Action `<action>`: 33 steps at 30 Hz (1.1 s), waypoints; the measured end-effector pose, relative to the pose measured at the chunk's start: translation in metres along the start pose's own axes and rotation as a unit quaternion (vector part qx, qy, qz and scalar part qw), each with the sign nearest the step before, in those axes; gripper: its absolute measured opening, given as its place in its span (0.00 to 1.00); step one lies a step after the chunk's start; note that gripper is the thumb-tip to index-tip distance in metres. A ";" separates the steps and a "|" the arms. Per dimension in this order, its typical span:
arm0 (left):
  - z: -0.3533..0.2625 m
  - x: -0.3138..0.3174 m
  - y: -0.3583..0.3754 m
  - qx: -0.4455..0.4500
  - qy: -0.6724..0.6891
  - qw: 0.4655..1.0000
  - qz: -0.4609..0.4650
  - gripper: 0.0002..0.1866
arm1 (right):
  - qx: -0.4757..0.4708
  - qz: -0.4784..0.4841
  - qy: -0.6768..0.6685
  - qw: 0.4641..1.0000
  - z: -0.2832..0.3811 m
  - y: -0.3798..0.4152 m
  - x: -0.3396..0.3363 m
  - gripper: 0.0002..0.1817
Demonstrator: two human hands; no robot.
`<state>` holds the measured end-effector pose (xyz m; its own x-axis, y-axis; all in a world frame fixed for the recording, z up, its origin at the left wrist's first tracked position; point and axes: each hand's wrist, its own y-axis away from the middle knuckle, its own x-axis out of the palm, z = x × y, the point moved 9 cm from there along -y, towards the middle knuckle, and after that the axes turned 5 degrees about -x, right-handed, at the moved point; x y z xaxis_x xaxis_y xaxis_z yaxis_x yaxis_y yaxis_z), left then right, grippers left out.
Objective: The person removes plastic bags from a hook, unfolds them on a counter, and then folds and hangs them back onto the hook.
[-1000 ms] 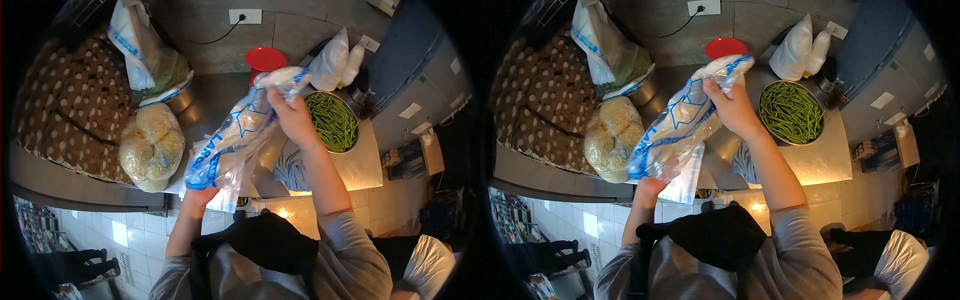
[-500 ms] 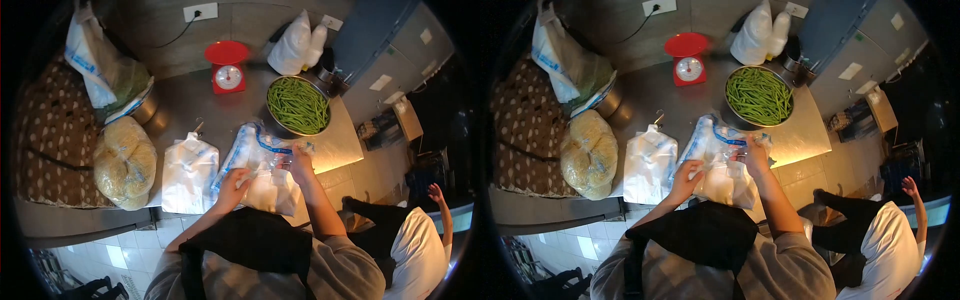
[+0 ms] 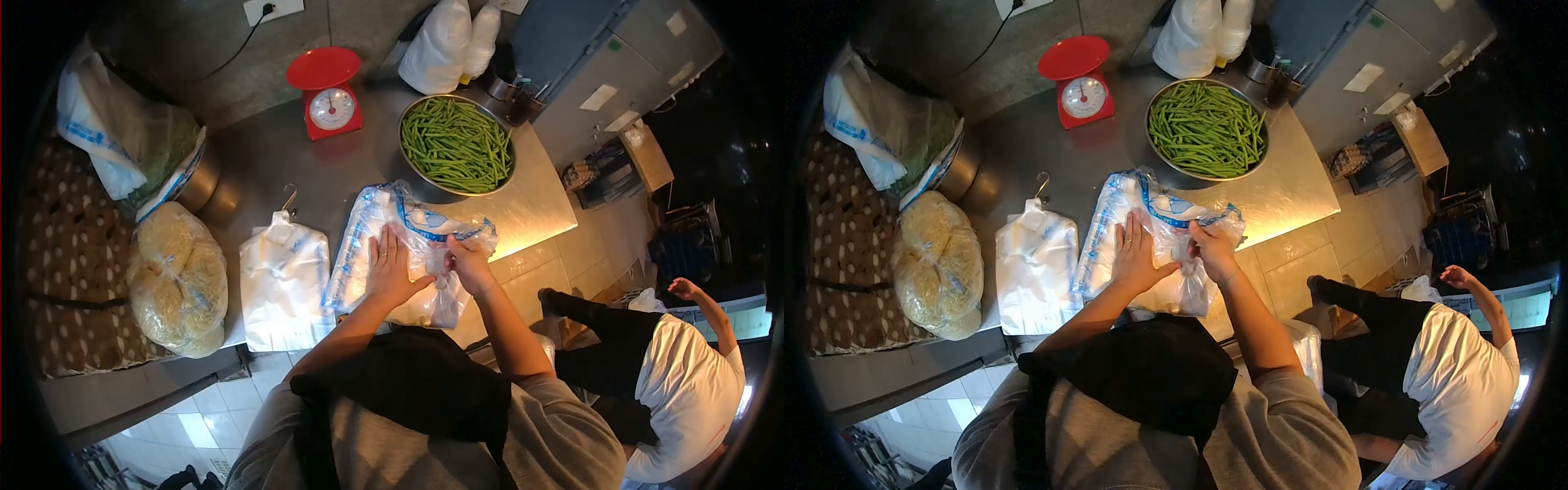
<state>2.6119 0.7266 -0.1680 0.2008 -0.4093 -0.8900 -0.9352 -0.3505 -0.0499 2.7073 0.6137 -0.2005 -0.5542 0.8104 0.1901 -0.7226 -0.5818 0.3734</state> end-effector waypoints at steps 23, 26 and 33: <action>0.010 0.011 -0.005 -0.013 -0.035 0.994 0.105 0.37 | 0.033 0.048 -0.050 0.997 -0.001 0.025 0.049 0.13; 0.010 0.011 -0.004 -0.001 -0.015 0.992 0.122 0.33 | 0.032 0.094 -0.089 0.991 -0.003 0.028 0.049 0.11; 0.009 -0.010 -0.006 0.042 0.101 0.988 -0.109 0.27 | -0.084 -0.091 0.062 0.990 0.020 -0.015 -0.013 0.11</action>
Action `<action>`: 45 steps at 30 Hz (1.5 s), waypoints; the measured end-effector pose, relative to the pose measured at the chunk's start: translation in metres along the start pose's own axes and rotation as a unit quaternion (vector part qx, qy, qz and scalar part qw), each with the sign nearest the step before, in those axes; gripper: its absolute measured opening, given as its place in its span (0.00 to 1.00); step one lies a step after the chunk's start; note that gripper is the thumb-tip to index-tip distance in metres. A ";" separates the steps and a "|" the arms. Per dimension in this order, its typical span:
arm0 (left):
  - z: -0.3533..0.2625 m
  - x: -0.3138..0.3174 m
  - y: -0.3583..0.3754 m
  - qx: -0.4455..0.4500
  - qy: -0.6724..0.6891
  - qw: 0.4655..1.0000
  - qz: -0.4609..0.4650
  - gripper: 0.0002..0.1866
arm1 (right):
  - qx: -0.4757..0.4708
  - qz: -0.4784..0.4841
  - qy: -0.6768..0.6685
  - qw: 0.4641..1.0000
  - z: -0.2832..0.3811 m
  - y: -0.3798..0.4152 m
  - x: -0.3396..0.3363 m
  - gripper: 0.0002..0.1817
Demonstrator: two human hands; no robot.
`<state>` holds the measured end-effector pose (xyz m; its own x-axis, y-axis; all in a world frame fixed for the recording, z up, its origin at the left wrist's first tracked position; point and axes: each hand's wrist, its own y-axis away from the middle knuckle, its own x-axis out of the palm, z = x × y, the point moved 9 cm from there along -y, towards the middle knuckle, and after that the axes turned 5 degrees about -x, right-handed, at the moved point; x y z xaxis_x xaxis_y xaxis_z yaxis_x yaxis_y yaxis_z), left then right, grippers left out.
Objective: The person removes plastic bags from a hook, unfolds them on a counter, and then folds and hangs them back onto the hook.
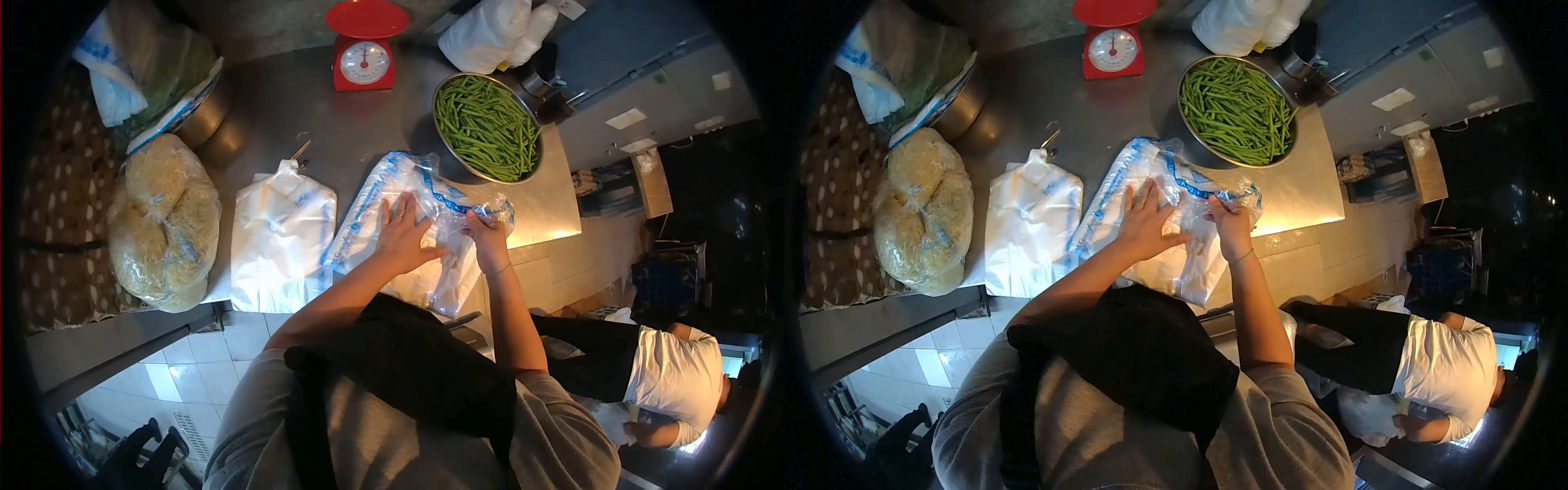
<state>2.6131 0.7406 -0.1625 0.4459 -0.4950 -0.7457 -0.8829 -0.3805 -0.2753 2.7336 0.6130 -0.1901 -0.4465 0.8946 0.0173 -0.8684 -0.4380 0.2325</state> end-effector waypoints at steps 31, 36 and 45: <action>-0.002 0.039 -0.031 0.140 -0.072 0.968 0.194 0.12 | 0.155 0.086 -0.333 0.926 -0.009 0.031 0.045 0.12; -0.005 0.035 -0.037 0.120 -0.074 0.972 0.189 0.17 | 0.107 0.048 -0.176 0.977 0.019 0.030 0.036 0.11; -0.015 0.007 -0.019 0.199 0.034 0.979 -0.003 0.08 | -0.287 0.060 0.264 0.919 0.098 0.015 0.028 0.31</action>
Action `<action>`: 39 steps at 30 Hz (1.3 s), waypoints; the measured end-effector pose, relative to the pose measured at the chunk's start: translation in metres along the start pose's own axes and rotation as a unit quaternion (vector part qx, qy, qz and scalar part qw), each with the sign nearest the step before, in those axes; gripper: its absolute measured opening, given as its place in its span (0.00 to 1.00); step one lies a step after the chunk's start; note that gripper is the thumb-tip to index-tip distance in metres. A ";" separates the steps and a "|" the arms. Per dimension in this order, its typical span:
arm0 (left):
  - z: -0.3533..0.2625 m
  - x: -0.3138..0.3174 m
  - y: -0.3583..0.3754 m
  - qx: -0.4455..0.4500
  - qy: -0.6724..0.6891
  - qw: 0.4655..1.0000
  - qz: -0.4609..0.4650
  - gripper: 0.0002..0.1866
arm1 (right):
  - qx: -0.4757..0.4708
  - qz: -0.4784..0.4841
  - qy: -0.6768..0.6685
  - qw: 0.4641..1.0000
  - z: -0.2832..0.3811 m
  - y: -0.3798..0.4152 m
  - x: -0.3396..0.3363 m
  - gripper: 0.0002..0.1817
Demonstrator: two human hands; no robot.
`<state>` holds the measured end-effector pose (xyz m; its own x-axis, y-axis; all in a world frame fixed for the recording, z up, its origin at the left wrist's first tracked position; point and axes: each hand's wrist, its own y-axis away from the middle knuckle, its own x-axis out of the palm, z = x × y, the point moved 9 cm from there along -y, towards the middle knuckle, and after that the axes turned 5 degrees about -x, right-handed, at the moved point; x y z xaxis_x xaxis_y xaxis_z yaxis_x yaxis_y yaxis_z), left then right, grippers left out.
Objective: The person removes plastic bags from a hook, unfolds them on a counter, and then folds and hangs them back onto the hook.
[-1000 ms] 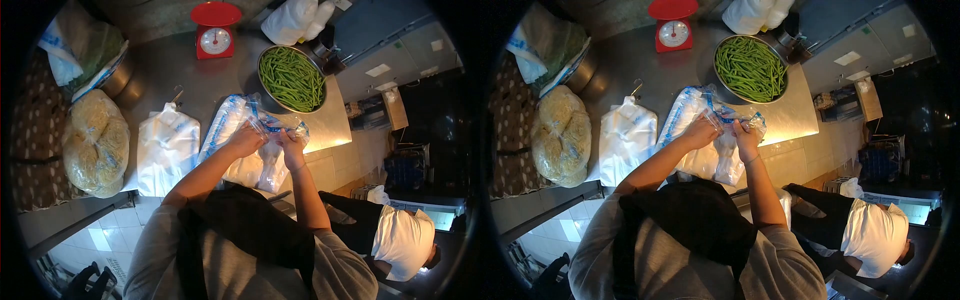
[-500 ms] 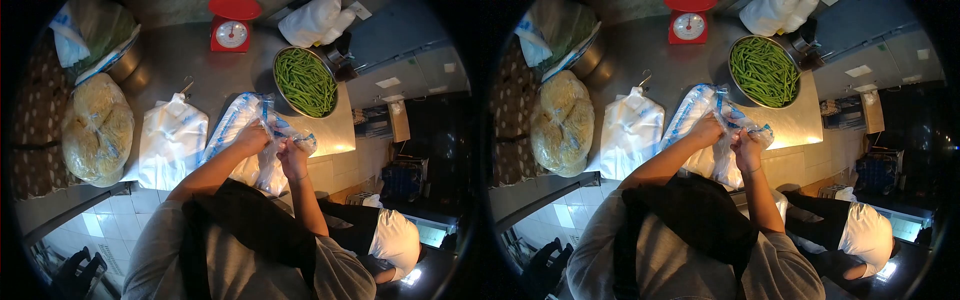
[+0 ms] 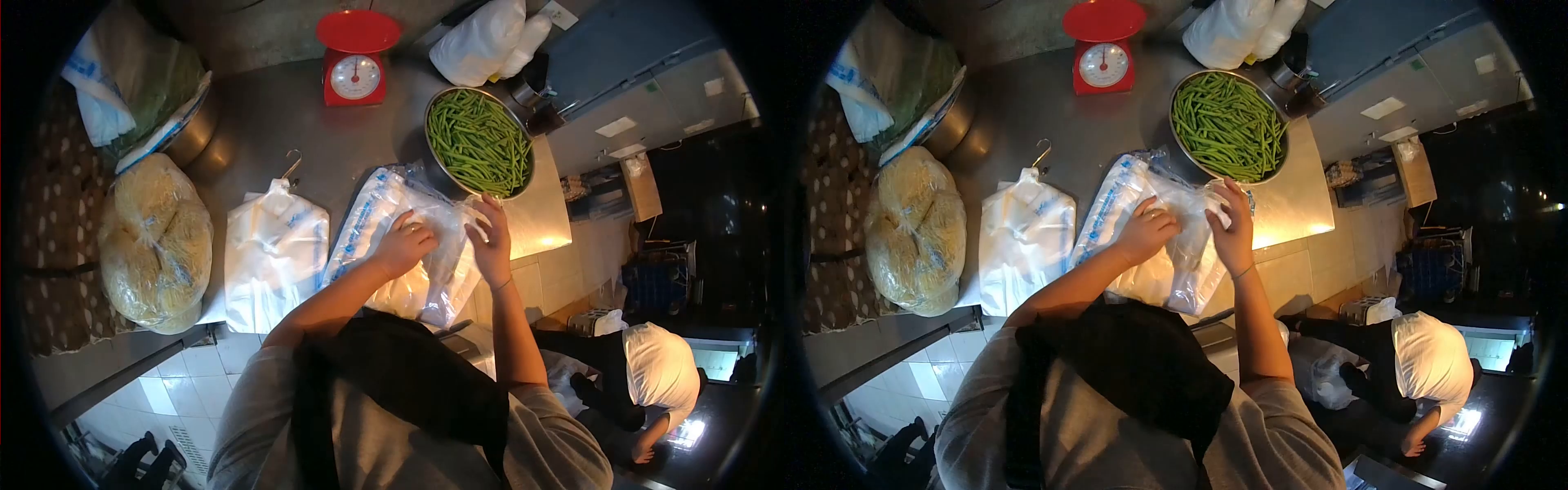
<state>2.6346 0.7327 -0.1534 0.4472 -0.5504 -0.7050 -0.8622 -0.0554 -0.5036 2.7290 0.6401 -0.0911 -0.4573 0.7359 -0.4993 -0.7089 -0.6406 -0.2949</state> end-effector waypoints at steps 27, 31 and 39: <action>-0.008 -0.075 -0.043 -0.164 0.267 0.949 -0.025 0.05 | 0.261 0.348 -0.085 0.896 0.006 0.001 0.019 0.21; -0.037 -0.098 -0.046 -0.103 0.238 0.965 -0.049 0.05 | 0.272 0.364 0.015 0.891 -0.007 -0.010 0.017 0.23; -0.070 -0.156 -0.027 -0.063 0.270 0.957 -0.091 0.10 | -0.074 0.091 0.280 0.953 0.004 -0.046 -0.063 0.11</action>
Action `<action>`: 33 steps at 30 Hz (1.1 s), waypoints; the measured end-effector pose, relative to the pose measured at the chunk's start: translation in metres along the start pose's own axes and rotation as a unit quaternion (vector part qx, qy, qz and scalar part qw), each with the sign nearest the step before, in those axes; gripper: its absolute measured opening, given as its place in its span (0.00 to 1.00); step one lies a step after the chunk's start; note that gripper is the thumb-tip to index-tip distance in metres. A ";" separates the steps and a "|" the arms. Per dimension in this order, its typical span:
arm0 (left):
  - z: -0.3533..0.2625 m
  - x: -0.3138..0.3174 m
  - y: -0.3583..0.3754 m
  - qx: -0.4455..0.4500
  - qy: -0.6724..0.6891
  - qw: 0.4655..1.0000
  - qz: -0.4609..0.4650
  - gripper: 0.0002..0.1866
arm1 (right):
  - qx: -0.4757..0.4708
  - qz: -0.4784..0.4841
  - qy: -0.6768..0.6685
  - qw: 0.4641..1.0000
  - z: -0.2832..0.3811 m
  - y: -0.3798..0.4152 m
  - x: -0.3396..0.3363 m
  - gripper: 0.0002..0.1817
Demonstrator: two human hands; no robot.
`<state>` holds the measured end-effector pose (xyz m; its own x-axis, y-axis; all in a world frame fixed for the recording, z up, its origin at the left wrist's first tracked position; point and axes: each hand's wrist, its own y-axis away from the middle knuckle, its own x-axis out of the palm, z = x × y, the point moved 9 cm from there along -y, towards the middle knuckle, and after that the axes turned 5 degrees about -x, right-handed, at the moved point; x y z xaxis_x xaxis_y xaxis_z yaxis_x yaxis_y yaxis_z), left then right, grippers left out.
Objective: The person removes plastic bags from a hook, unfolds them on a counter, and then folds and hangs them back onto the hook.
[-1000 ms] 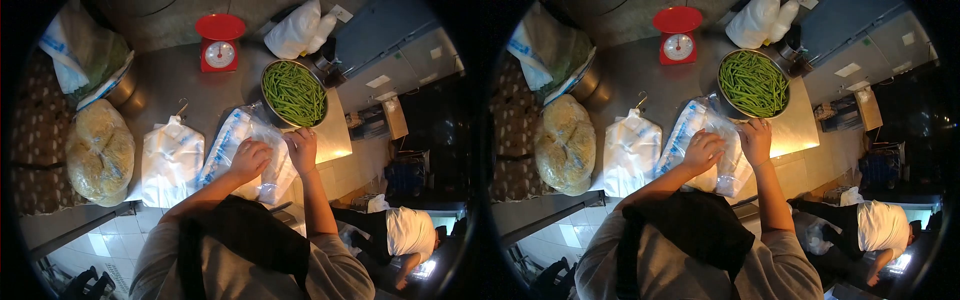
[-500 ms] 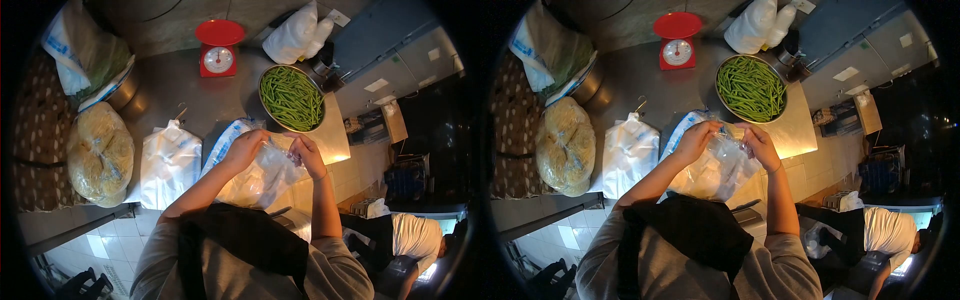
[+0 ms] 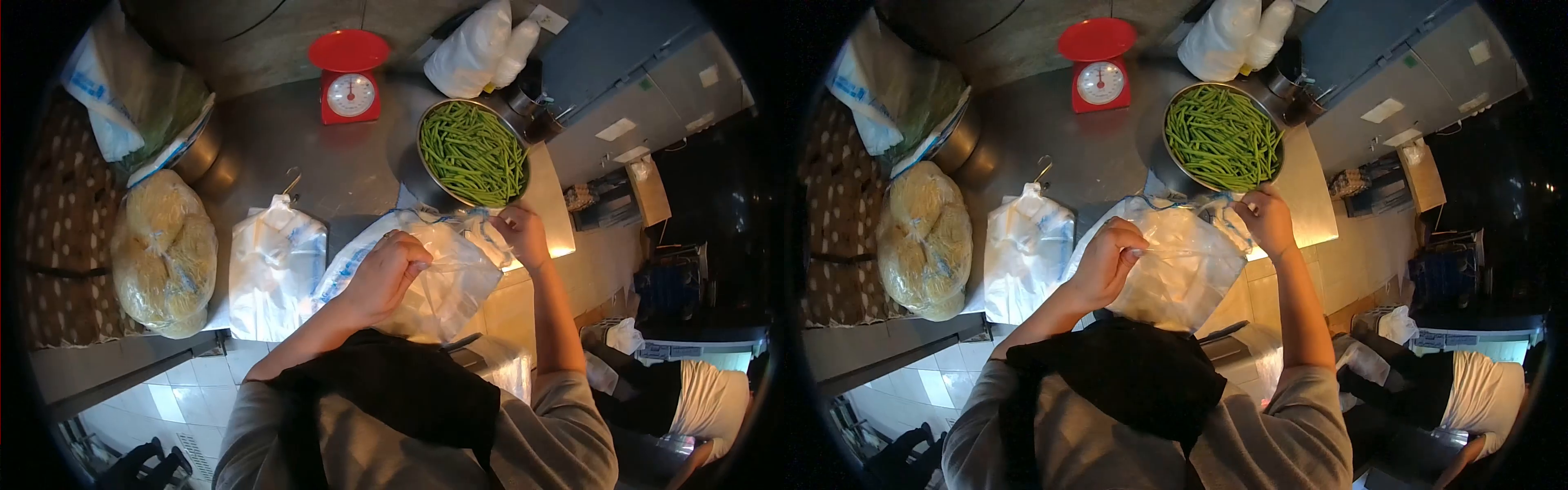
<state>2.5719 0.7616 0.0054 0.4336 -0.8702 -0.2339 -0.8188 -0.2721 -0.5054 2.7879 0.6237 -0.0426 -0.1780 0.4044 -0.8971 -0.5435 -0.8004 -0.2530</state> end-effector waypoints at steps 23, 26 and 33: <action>-0.042 0.066 0.017 0.093 0.002 0.985 0.146 0.17 | -0.006 0.384 -0.360 0.850 0.026 0.026 0.157 0.29; -0.058 0.069 0.025 0.136 -0.022 0.980 0.141 0.16 | 0.023 0.389 -0.192 0.900 0.015 0.040 0.133 0.38; -0.126 0.033 0.009 0.293 0.004 0.956 -0.006 0.13 | -0.044 0.206 -0.124 0.970 0.034 0.042 0.080 0.39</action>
<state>2.5315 0.6787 0.0978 0.4372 -0.8720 -0.2203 -0.4622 -0.0077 -0.8867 2.7228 0.6374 -0.1131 -0.5632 0.1271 -0.8165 -0.3134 -0.9471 0.0688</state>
